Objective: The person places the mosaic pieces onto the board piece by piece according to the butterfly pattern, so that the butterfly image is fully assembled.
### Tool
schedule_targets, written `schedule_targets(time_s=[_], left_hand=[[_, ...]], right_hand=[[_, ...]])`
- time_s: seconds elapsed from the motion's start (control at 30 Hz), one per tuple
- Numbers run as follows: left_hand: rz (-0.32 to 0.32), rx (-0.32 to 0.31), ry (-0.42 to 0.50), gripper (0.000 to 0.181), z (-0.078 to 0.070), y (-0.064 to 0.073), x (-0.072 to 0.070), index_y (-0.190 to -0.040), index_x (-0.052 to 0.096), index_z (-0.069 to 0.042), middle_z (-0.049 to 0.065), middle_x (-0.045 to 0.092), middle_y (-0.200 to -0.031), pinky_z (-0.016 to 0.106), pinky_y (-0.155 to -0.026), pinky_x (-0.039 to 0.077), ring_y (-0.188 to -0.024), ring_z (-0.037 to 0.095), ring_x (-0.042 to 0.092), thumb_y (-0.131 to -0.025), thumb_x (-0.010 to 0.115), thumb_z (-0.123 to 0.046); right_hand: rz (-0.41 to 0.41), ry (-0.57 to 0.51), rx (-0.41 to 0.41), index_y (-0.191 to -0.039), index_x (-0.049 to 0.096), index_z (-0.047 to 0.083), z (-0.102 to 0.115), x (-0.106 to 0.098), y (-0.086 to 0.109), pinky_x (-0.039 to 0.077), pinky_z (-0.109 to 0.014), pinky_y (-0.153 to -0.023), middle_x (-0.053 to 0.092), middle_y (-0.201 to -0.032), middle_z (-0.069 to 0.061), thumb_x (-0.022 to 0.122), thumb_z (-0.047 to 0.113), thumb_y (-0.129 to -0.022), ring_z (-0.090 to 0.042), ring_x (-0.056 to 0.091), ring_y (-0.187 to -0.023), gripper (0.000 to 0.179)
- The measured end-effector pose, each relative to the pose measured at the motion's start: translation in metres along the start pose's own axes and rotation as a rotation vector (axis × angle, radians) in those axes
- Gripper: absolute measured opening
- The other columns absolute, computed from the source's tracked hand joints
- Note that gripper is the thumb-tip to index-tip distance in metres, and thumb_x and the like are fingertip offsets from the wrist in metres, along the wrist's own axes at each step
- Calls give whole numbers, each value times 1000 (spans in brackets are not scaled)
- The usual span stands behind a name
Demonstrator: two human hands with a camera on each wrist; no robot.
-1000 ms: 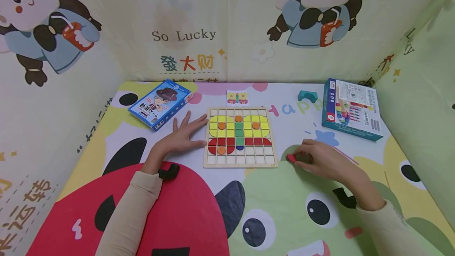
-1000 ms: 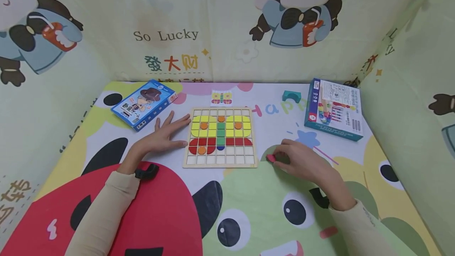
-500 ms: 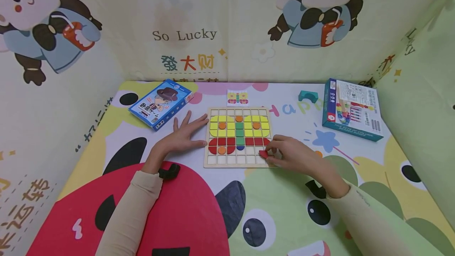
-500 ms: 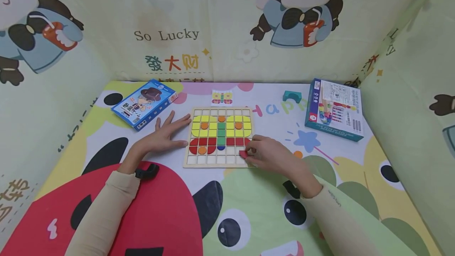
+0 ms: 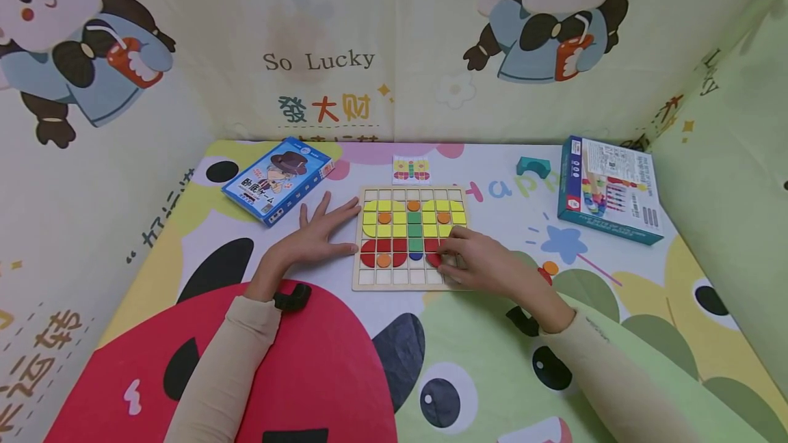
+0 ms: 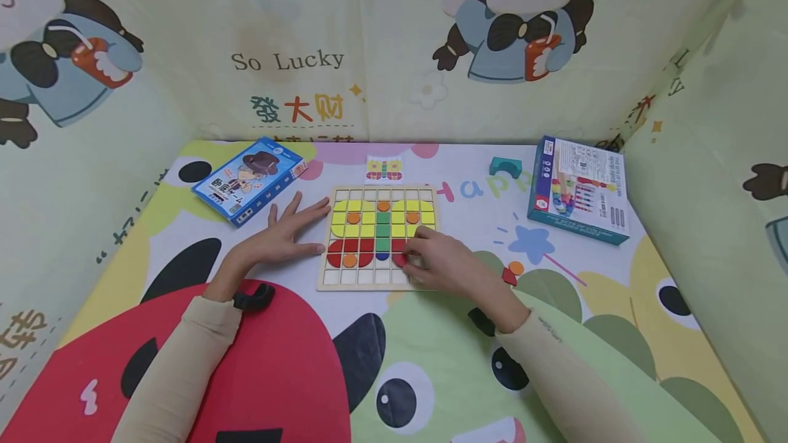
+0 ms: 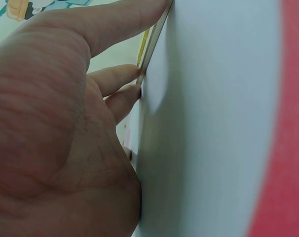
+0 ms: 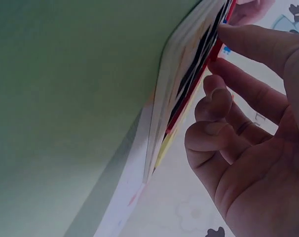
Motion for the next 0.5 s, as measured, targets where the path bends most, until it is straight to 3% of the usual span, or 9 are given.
schedule_targets(time_s=[0.5], left_hand=[[-1, 6, -1, 91, 0, 1, -1, -169, 28, -28, 1, 16, -181, 78, -120, -23, -166, 42, -19, -93, 72, -50]], right_hand=[[-13, 5, 24, -122, 77, 14, 2, 2, -1, 54, -23, -73, 68, -112, -5, 84, 31, -91, -15, 58, -93, 35]])
Point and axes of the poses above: each hand's wrist, its own y-axis away from the middle knuckle, its own x-axis out of the palm, z = x × y, the point moved 1 cm from there along -y, towards the middle knuckle
